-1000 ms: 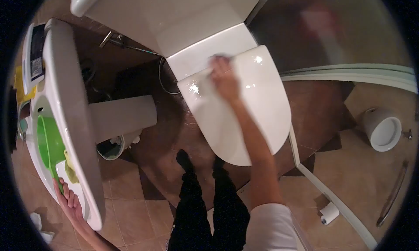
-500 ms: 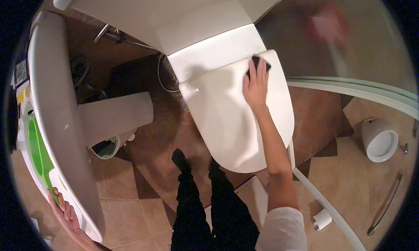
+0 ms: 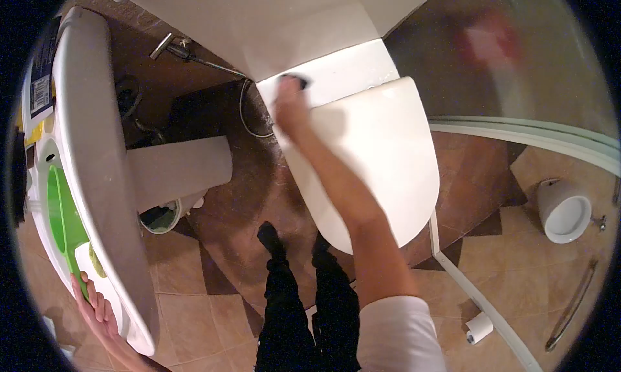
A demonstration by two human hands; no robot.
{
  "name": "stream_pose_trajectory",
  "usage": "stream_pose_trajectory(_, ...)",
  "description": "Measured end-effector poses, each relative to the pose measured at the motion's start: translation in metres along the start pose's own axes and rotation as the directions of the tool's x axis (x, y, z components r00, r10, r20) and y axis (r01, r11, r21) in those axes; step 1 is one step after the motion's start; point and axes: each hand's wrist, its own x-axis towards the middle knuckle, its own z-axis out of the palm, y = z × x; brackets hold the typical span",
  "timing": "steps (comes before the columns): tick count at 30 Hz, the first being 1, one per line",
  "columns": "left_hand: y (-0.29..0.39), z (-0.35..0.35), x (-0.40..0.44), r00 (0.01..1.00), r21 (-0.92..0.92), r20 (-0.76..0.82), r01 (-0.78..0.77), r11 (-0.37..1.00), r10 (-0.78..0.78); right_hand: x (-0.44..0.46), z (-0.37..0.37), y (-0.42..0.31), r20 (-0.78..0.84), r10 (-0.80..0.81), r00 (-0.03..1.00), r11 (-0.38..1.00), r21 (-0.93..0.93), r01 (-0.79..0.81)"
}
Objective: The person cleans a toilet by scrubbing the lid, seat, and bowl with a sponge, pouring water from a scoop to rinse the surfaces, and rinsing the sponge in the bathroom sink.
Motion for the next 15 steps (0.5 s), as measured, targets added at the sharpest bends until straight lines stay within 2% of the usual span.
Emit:
stream_pose_trajectory(1,-0.002,0.000,-0.001,1.000,0.000,-0.002,0.003,1.000,-0.003,-0.004,-0.014,-0.033,0.107,0.008,0.994,0.996,0.084,-0.017)
stream_pose_trajectory(2,-0.001,-0.002,0.000,1.000,-0.032,0.010,0.020,0.999,-0.019,0.000,-0.015,-0.031,0.076,-0.037,0.996,0.999,-0.036,0.040)
stream_pose_trajectory(4,0.002,-0.001,0.000,0.999,-0.066,0.033,0.030,0.997,-0.027,0.013,-0.035,-0.003,0.275,0.046,0.960,0.992,0.103,-0.077)
stream_pose_trajectory(5,0.001,0.003,-0.001,1.000,-0.037,-0.018,0.018,0.999,-0.019,0.009,-0.045,0.022,0.103,0.146,0.984,0.987,-0.080,-0.138)
stream_pose_trajectory(6,0.001,0.007,-0.002,0.998,-0.006,-0.066,0.010,1.000,-0.011,0.014,-0.046,0.059,0.049,0.309,0.950,0.929,-0.228,-0.291)
stream_pose_trajectory(7,0.001,0.011,-0.001,0.999,-0.011,-0.051,0.007,1.000,-0.008,0.015,-0.064,0.094,0.081,0.384,0.920,0.859,-0.396,-0.324)
stream_pose_trajectory(8,0.002,0.014,-0.002,0.997,-0.002,-0.079,0.010,1.000,-0.010,0.018,-0.081,0.129,0.202,0.505,0.839,0.836,-0.358,-0.417)
stream_pose_trajectory(9,0.002,0.014,-0.003,0.993,0.001,-0.116,0.010,1.000,-0.009,0.020,-0.090,0.154,0.170,0.645,0.745,0.757,-0.274,-0.593)
stream_pose_trajectory(10,0.002,0.013,-0.003,0.993,-0.014,-0.118,0.001,1.000,-0.003,0.028,-0.109,0.143,0.088,0.698,0.711,0.711,-0.202,-0.673)
stream_pose_trajectory(12,0.002,0.010,-0.003,0.996,0.010,-0.083,0.019,1.000,-0.018,0.031,-0.087,0.118,0.099,0.647,0.756,0.734,-0.348,-0.583)
stream_pose_trajectory(13,0.003,0.009,-0.003,0.996,0.019,-0.081,0.025,0.999,-0.024,0.032,-0.069,0.092,0.129,0.568,0.813,0.771,-0.428,-0.471)
stream_pose_trajectory(14,0.003,0.006,-0.002,0.997,0.015,-0.067,0.025,1.000,-0.024,0.026,-0.035,0.070,0.055,0.424,0.904,0.849,-0.372,-0.375)
stream_pose_trajectory(15,0.001,0.006,-0.002,0.999,0.002,-0.051,0.020,1.000,-0.020,0.025,-0.024,0.029,0.138,0.336,0.932,0.903,-0.328,-0.277)
